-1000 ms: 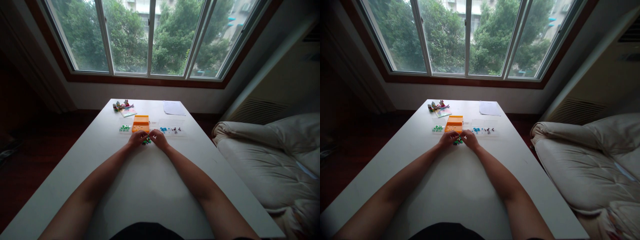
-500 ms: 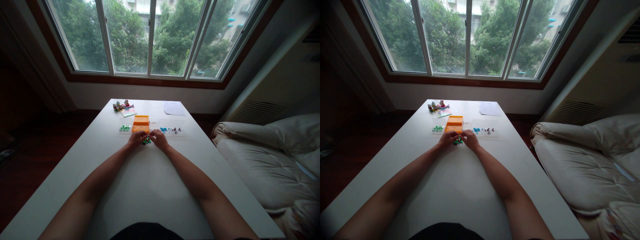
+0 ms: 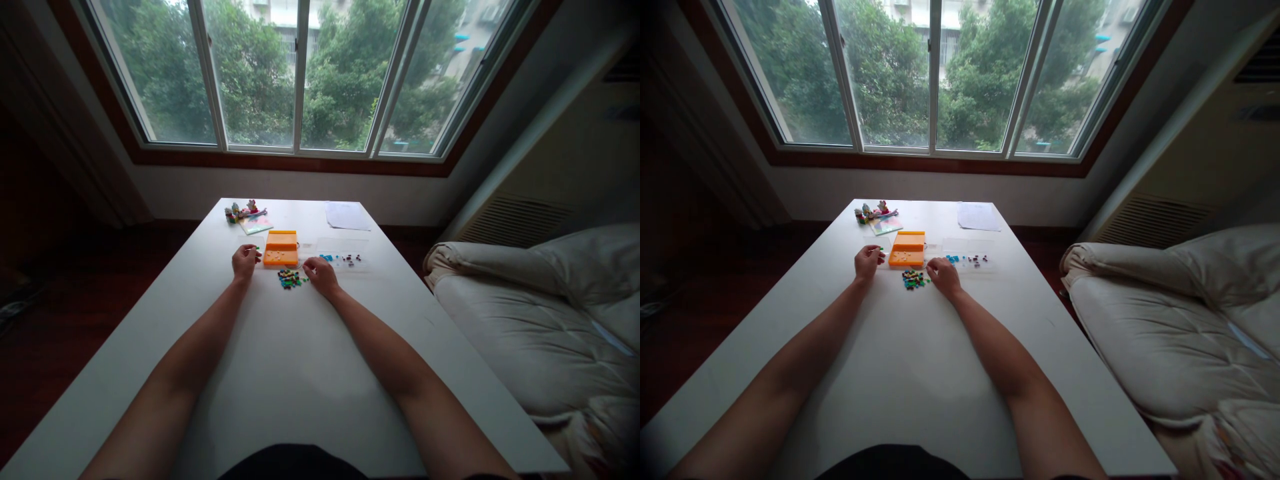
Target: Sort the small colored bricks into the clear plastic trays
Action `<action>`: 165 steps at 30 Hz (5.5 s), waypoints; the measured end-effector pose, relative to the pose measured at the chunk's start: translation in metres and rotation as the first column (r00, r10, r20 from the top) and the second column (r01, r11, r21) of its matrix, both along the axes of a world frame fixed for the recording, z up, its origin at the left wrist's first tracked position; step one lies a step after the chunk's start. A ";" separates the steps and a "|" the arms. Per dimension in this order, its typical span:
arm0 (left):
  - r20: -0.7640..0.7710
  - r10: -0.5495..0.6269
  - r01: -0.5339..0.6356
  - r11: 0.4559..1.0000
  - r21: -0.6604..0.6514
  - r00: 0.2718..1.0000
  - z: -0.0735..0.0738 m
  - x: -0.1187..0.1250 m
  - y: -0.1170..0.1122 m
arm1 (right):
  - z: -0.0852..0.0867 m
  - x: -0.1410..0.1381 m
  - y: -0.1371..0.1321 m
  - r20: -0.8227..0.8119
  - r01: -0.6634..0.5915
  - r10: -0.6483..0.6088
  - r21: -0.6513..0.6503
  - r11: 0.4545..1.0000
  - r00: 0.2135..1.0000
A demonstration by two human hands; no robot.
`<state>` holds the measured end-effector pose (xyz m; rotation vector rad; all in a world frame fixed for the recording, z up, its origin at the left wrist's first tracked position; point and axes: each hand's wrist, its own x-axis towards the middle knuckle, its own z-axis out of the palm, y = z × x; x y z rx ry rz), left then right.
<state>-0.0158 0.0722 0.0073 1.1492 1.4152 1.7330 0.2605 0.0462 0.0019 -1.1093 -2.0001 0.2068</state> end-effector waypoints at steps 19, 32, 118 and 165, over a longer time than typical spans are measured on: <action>-0.286 0.002 -0.017 0.999 -0.048 0.958 0.000 -0.011 -0.004 | -0.010 -0.003 0.005 0.155 -0.117 0.126 -0.064 0.991 0.980; -0.845 -0.250 0.344 0.935 -0.084 0.472 0.002 0.017 -0.021 | -0.011 -0.004 0.006 0.148 -0.073 0.081 -0.064 0.995 0.986; -0.703 -0.315 0.459 0.888 0.019 0.638 0.006 0.054 -0.038 | 0.024 -0.005 -0.018 0.246 -0.070 0.037 0.125 0.990 0.969; -0.908 -0.294 0.558 0.825 -0.085 0.297 0.010 0.059 -0.045 | 0.014 0.030 0.011 0.071 0.200 -0.202 0.042 0.979 0.977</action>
